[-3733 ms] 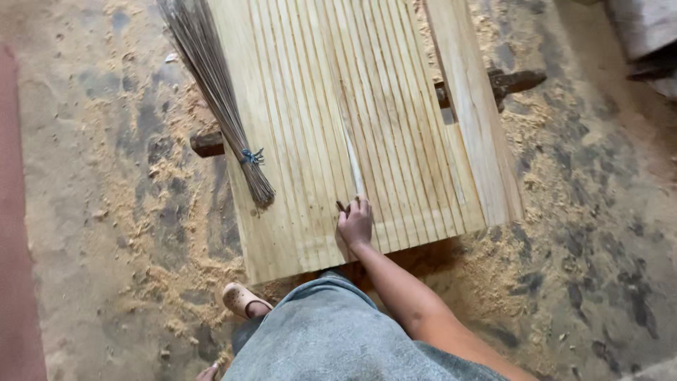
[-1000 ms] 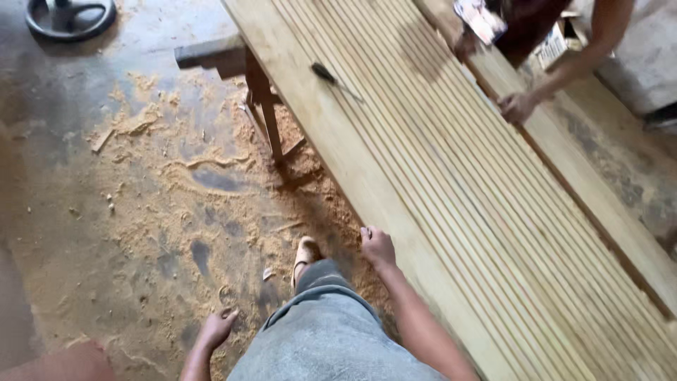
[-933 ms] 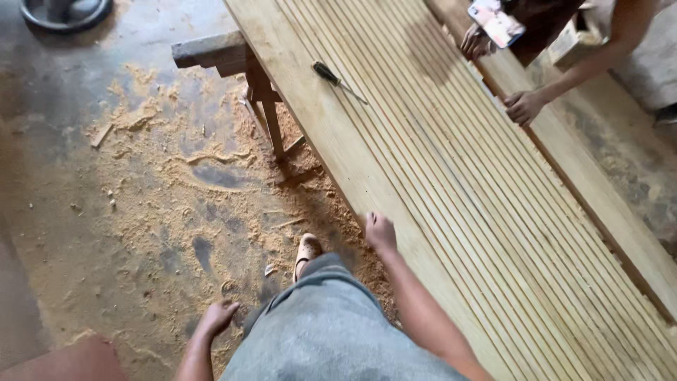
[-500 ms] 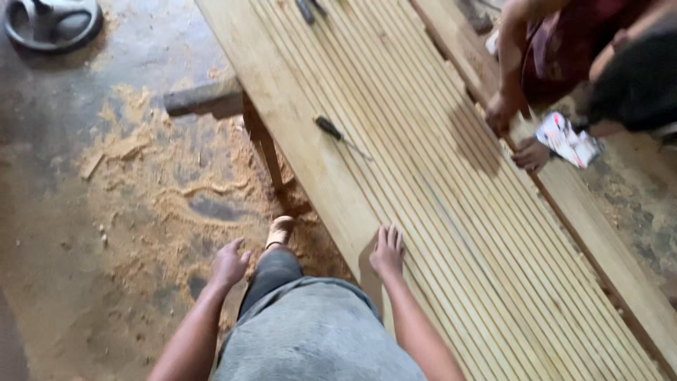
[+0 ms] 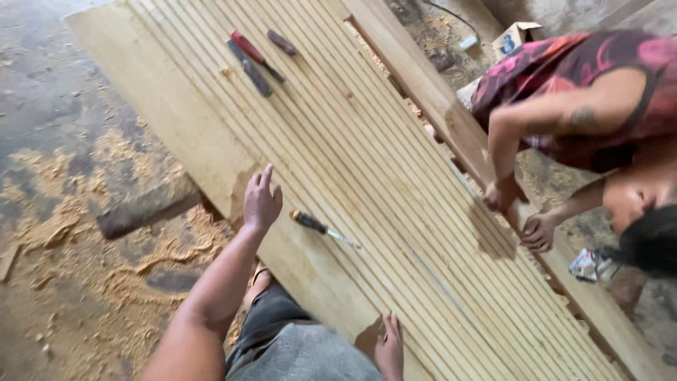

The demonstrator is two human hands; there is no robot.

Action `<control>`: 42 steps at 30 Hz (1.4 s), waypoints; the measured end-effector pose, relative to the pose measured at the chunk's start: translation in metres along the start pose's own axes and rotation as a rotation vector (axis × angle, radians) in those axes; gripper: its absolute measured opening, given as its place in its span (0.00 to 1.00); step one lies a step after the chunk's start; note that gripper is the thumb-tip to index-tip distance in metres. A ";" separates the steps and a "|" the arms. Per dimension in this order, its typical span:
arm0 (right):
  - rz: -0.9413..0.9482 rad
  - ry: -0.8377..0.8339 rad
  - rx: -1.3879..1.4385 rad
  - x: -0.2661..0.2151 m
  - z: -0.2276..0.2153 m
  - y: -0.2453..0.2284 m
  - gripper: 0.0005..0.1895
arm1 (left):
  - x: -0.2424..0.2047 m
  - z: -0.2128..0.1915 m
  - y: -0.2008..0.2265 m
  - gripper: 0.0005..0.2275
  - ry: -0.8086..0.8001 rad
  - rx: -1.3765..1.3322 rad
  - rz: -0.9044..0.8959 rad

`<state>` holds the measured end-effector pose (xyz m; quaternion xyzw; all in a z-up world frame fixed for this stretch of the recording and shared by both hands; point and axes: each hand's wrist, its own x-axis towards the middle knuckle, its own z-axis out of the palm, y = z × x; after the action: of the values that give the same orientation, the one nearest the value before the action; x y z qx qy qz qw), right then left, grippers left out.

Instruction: The person smooths a large wooden board with a sanding block, then sweeps the surface with a broom to remove dust. They continue sanding the board and use a chisel to carve letters into the wood.

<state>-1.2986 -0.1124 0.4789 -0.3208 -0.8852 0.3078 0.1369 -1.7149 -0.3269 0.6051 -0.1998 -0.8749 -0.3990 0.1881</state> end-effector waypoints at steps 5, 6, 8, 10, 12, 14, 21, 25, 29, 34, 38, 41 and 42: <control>0.267 -0.087 0.019 0.022 -0.024 -0.054 0.27 | 0.149 0.025 -0.008 0.33 -0.032 0.139 0.004; 0.337 -0.117 0.023 0.024 -0.030 -0.060 0.26 | 0.172 0.032 -0.008 0.33 0.001 0.152 -0.065; 0.477 -0.164 0.039 0.029 -0.024 -0.074 0.23 | 0.224 0.035 -0.012 0.31 -0.028 0.169 -0.218; 0.551 -0.179 0.066 0.035 -0.007 -0.080 0.24 | 0.264 0.035 -0.020 0.27 -0.159 0.167 -0.410; 0.487 -0.105 0.113 0.034 -0.009 -0.070 0.24 | 0.278 0.042 -0.023 0.26 -0.189 0.189 -0.403; 0.454 -0.046 0.138 0.032 -0.008 -0.060 0.24 | 0.282 0.045 -0.031 0.24 -0.206 0.187 -0.391; 0.423 0.031 0.180 0.011 0.004 -0.050 0.23 | 0.271 0.040 -0.031 0.10 -0.204 0.129 -0.326; 0.439 0.058 0.240 -0.004 0.003 -0.043 0.24 | 0.214 0.019 -0.001 0.09 -0.163 -0.039 -0.395; 0.409 0.160 0.367 -0.039 0.016 -0.020 0.23 | 0.107 -0.004 0.056 0.08 -0.052 -0.196 -0.265; 0.313 0.314 0.568 -0.110 0.048 0.030 0.20 | -0.077 -0.029 0.115 0.10 -0.157 -0.120 0.121; 0.293 0.358 0.626 -0.212 0.062 0.076 0.17 | -0.214 -0.039 0.167 0.10 -0.481 -0.195 0.385; 0.656 0.364 0.618 -0.294 0.066 0.111 0.16 | -0.300 -0.028 0.210 0.09 -0.797 -0.301 0.597; 0.718 0.419 0.514 -0.325 0.067 0.114 0.15 | -0.326 -0.024 0.222 0.08 -0.907 -0.343 0.665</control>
<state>-1.0276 -0.2861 0.3402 -0.6168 -0.5674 0.4729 0.2719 -1.3231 -0.2771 0.5989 -0.6419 -0.6813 -0.3289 -0.1249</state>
